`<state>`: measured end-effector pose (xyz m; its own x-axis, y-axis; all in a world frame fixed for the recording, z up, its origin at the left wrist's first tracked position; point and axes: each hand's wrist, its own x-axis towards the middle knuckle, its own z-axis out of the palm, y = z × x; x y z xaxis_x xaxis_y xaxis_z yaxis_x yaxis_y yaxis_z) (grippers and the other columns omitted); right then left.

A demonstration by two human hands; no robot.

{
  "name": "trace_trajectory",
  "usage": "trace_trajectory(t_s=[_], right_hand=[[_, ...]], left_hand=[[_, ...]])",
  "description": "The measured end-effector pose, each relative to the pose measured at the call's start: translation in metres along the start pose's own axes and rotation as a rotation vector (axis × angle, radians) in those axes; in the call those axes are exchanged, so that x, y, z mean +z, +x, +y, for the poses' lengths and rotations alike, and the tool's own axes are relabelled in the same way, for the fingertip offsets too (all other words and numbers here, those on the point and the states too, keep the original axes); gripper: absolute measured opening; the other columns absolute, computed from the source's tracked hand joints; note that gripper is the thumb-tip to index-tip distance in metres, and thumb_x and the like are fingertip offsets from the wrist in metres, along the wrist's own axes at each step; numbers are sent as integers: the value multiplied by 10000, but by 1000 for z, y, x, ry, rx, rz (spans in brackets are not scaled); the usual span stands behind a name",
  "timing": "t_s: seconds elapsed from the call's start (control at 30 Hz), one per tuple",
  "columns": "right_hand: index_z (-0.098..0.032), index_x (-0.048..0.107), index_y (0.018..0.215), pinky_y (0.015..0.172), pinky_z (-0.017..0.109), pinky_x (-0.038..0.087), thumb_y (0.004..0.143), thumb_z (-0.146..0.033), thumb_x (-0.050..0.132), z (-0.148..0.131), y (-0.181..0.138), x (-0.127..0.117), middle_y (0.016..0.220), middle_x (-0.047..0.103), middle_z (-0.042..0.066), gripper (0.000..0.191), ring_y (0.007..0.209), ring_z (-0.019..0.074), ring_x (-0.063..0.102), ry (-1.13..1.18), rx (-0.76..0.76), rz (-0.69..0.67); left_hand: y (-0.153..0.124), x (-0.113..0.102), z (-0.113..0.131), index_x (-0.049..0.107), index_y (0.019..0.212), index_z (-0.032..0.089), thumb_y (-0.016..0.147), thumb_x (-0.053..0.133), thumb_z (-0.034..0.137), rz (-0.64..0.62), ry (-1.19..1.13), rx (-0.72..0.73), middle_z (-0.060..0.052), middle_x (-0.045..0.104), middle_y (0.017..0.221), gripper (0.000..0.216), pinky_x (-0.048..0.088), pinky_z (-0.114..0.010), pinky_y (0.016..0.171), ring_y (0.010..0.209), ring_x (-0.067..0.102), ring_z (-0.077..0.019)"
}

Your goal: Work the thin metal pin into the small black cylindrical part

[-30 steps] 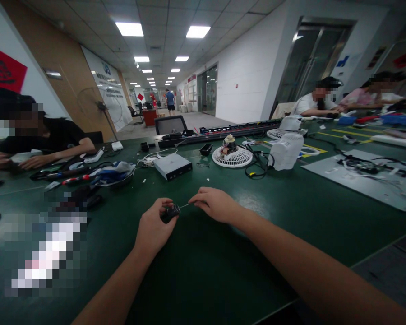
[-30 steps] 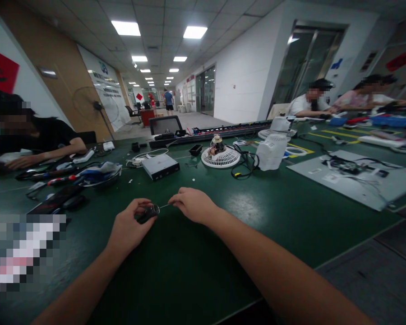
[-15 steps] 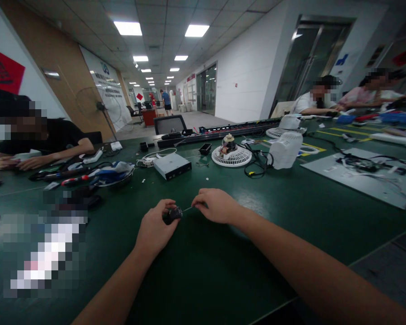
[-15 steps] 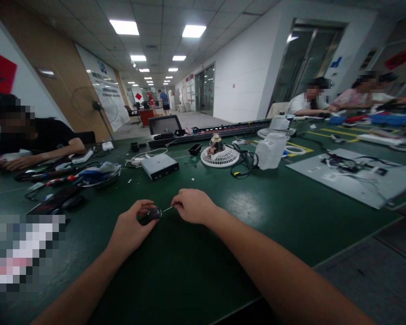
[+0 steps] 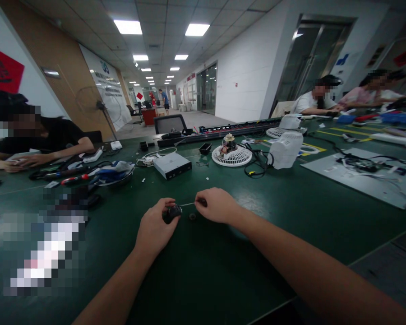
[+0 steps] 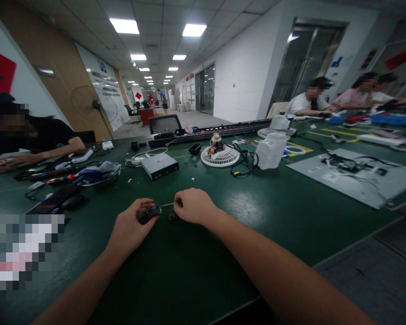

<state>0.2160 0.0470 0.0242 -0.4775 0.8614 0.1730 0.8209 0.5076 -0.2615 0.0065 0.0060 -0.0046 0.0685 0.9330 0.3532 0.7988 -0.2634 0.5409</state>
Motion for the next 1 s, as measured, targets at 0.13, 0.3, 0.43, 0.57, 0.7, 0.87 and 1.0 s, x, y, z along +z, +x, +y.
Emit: trace_trajectory(t_s=[0.13, 0.3, 0.43, 0.57, 0.7, 0.87, 1.0], right_hand=[[-191, 613, 850, 537, 281, 354, 806, -480, 608, 1, 2, 2, 777, 675, 46, 293, 679, 186, 603, 79, 135, 36], [-211, 573, 801, 508, 258, 368, 629, -522, 771, -2, 4, 12, 803, 667, 14, 407, 691, 174, 610, 247, 102, -88], [-217, 514, 734, 531, 259, 405, 614, -365, 804, -6, 5, 19, 813, 697, -6, 347, 717, 185, 645, 310, 51, -102], [-213, 388, 654, 659, 273, 472, 739, -150, 636, -7, 4, 16, 870, 728, 22, 269, 852, 191, 687, 449, -12, 42], [-230, 297, 652, 744, 289, 495, 760, -85, 552, -8, 2, 12, 890, 732, 42, 313, 943, 185, 687, 684, -88, 111], [-229, 298, 653, 750, 293, 491, 713, -112, 633, -8, 3, 12, 916, 717, 35, 360, 900, 177, 681, 773, -131, 104], [-226, 306, 652, 660, 269, 460, 705, -150, 674, -5, 5, 14, 799, 701, 1, 380, 766, 157, 670, 721, -75, 106]], left_hand=[[1, -2, 0, 560, 1123, 238, 774, 650, 300, 38, -1, -40, -46, 707, 1015, 366, 551, -392, 814, 912, 683, -230], [1, -3, 1, 565, 1124, 220, 761, 661, 303, 49, -27, -65, -60, 711, 1004, 385, 562, -380, 781, 885, 694, -230], [1, -2, 0, 564, 1122, 223, 755, 665, 287, 33, -28, -70, -48, 712, 1003, 385, 559, -370, 791, 882, 695, -219], [0, -1, -1, 551, 1131, 230, 759, 667, 286, 6, -55, -43, -40, 711, 1004, 394, 560, -368, 799, 891, 693, -212], [-2, -1, 2, 553, 1143, 229, 760, 670, 287, -36, -72, 24, -46, 705, 1031, 405, 552, -388, 839, 947, 679, -222], [-5, -3, 8, 562, 1147, 239, 772, 662, 286, -84, -88, 123, -53, 692, 1082, 392, 542, -426, 881, 1005, 659, -239], [-6, -4, 9, 573, 1140, 240, 765, 674, 265, -96, -95, 166, -47, 687, 1087, 389, 535, -417, 895, 1011, 654, -230]])
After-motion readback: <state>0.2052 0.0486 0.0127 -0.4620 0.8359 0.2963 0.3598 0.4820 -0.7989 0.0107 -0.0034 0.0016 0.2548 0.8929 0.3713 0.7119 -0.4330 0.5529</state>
